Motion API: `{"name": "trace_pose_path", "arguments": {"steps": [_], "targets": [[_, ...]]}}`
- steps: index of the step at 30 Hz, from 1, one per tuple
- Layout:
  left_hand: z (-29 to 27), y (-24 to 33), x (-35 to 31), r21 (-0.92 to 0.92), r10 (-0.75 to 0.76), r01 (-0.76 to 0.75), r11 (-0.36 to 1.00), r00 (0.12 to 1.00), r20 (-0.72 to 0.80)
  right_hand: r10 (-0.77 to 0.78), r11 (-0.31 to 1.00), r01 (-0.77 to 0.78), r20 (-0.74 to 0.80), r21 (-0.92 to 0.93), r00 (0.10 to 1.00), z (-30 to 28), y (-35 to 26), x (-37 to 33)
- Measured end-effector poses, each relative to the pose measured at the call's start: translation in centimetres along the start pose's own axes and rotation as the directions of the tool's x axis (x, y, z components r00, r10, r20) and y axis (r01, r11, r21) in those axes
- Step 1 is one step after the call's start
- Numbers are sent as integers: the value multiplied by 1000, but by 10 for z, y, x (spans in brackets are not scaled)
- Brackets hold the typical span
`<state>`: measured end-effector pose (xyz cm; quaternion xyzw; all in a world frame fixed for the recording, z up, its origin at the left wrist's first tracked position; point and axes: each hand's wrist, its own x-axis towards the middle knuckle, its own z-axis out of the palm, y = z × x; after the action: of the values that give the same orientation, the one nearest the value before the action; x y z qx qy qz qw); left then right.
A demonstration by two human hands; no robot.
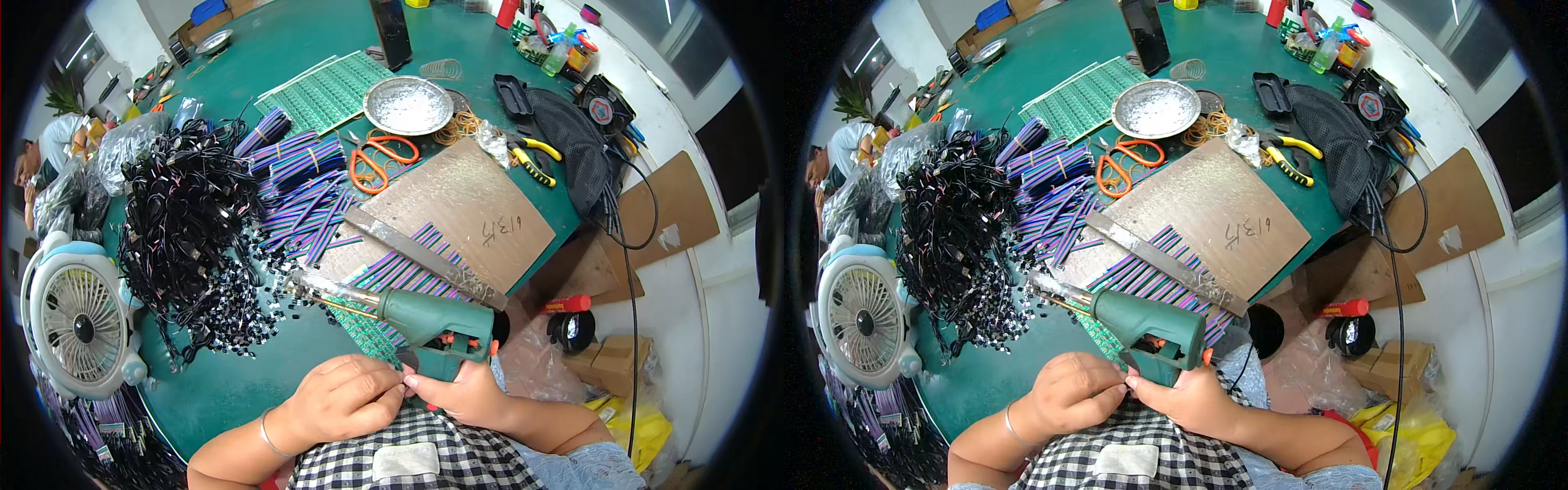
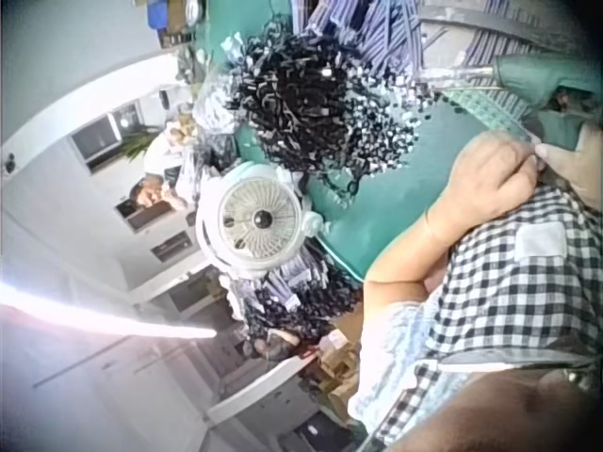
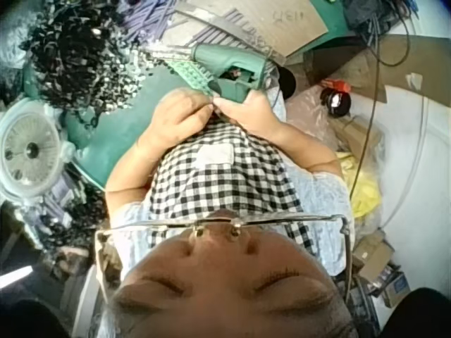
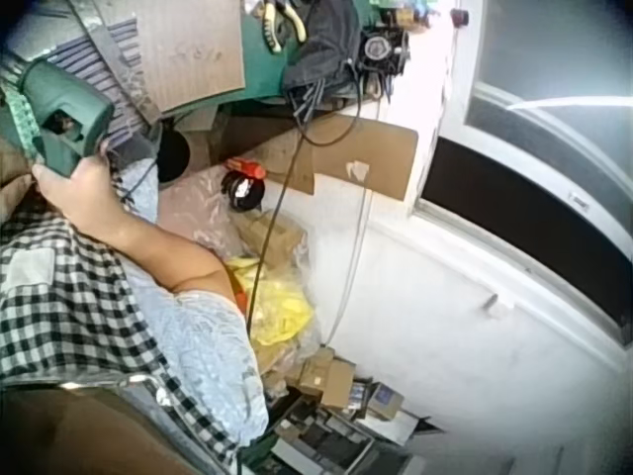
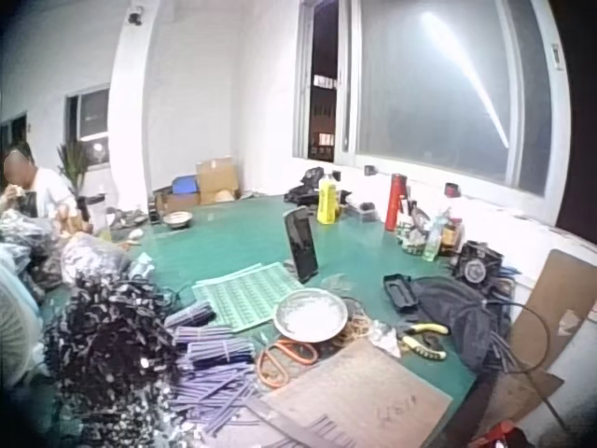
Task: The person applies hot glue to electronic components on a circuit board using a glue gun.
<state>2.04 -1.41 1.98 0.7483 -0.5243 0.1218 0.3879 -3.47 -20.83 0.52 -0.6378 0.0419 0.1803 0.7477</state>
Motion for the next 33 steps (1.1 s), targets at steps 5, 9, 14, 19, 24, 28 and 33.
{"name": "trace_pose_path", "arguments": {"steps": [5,9,14,19,24,28,33], "targets": [[-1,4,2,32,-61,60,998,998,15,84,990,-81,-21,113,996,0,-1,-5],[4,10,-3,128,-147,160,979,984,-101,-18,997,22,-54,77,998,3,-4,-7],[5,11,-7,215,-138,158,964,985,-104,-57,998,57,-1,-17,998,2,-5,-4],[7,11,-6,170,-205,228,959,968,-144,63,998,-62,-61,21,996,5,-6,-9],[10,12,-7,137,-258,282,950,951,-168,78,997,-80,-136,-9,988,7,-6,-9],[-7,0,-20,104,-413,431,896,897,-158,112,994,-110,-214,20,970,0,-10,-14],[-6,-26,-39,183,-551,584,791,809,-204,-182,973,158,-136,-169,974,-58,48,-44]]}}
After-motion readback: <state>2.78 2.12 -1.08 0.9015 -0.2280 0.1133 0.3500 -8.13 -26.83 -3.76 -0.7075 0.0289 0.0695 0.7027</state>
